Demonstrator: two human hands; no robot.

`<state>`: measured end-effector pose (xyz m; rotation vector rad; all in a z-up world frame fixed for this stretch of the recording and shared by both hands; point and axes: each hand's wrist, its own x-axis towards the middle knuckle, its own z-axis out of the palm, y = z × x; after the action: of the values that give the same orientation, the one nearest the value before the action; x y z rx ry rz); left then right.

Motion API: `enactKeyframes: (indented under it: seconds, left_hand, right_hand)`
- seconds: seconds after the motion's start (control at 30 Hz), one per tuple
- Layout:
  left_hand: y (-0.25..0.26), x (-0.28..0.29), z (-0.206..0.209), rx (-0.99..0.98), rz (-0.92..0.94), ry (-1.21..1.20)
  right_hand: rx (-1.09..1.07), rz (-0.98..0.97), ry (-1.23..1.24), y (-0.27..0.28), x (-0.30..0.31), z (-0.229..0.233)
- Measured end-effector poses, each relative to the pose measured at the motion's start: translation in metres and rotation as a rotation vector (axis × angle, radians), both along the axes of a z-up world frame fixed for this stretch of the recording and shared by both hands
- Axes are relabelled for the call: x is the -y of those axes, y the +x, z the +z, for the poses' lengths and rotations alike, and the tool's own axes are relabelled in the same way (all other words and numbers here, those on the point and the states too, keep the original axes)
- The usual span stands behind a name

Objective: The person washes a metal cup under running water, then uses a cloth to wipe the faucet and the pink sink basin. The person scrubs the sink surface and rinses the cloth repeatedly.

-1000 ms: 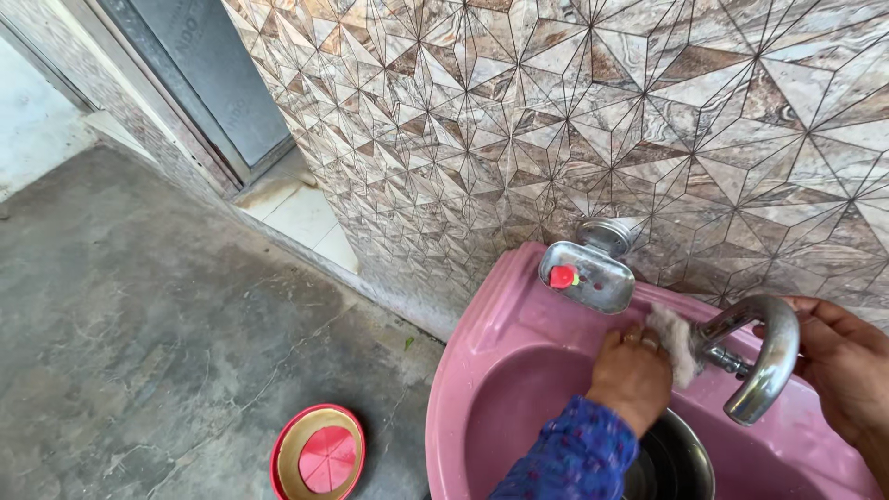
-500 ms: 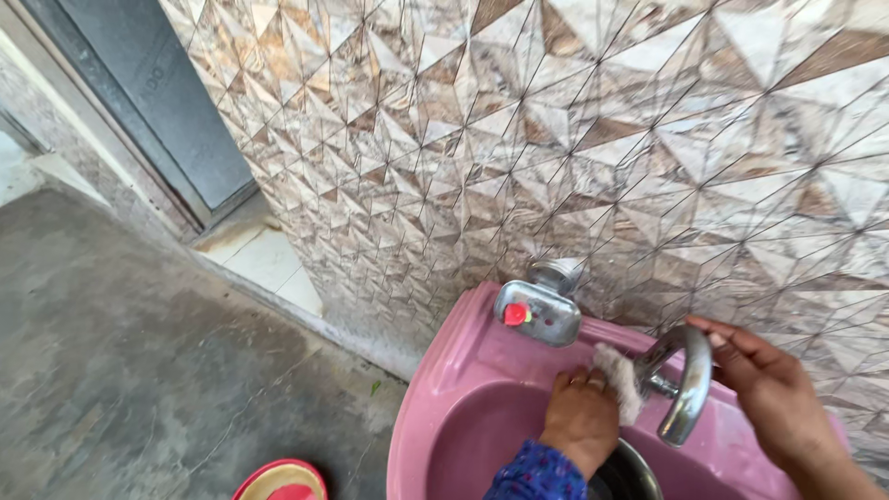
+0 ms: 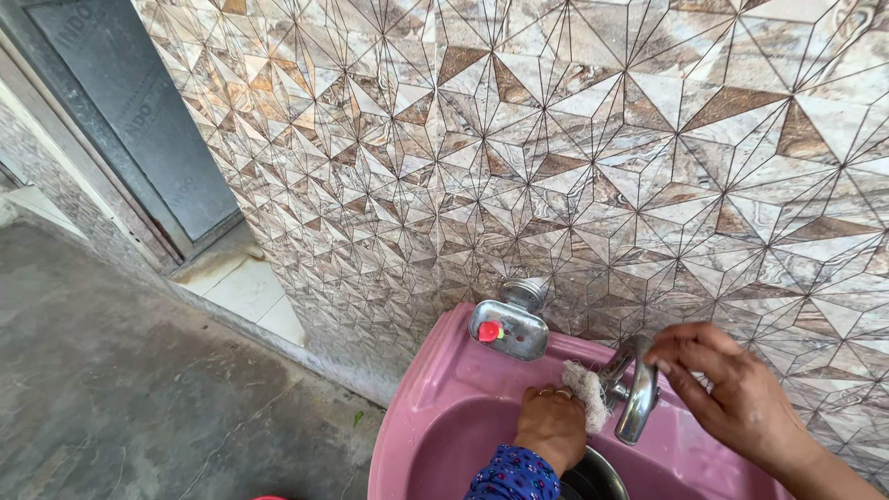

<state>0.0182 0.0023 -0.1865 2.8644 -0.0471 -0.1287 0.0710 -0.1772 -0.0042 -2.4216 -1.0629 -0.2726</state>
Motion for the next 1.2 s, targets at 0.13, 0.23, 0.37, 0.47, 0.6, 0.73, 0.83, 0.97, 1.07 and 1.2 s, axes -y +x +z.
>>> enactKeyframes:
  seconds: [0.13,0.23,0.37,0.47,0.6,0.73,0.83,0.97,1.07,1.2]
  left_hand:
    - [0.0,-0.001,0.0,-0.002,0.017,-0.011]
    - [0.0,0.001,-0.003,-0.033,0.025,-0.044]
    - [0.001,0.001,-0.005,-0.046,0.024,-0.037]
    - [0.0,0.003,-0.008,-0.032,0.039,-0.064]
    - [0.001,0.0,-0.005,-0.054,0.04,-0.055]
    - [-0.003,0.002,0.0,-0.08,0.033,-0.072]
    - [-0.004,-0.002,0.005,-0.088,0.018,-0.06]
    - [-0.005,-0.001,0.007,-0.104,0.022,-0.061]
    - [-0.004,-0.002,0.007,-0.139,0.009,-0.05]
    - [-0.003,-0.002,0.006,-0.074,0.036,-0.079]
  right_hand:
    - [0.087,0.14,0.035,-0.005,0.001,0.012]
    - [0.078,0.139,-0.013,-0.003,0.002,0.016]
    - [0.039,0.134,-0.071,0.002,-0.003,0.02]
    - [0.063,0.129,-0.069,0.0,-0.001,0.02]
    - [0.127,0.211,-0.095,0.0,-0.006,0.023]
    - [0.102,0.134,-0.095,-0.002,-0.004,0.024]
    - [0.125,0.181,-0.077,-0.002,-0.007,0.023]
    - [0.097,0.132,-0.046,-0.003,-0.004,0.019]
    - [0.069,0.106,-0.032,-0.003,-0.005,0.019]
    - [0.059,0.12,-0.07,-0.006,-0.007,0.022]
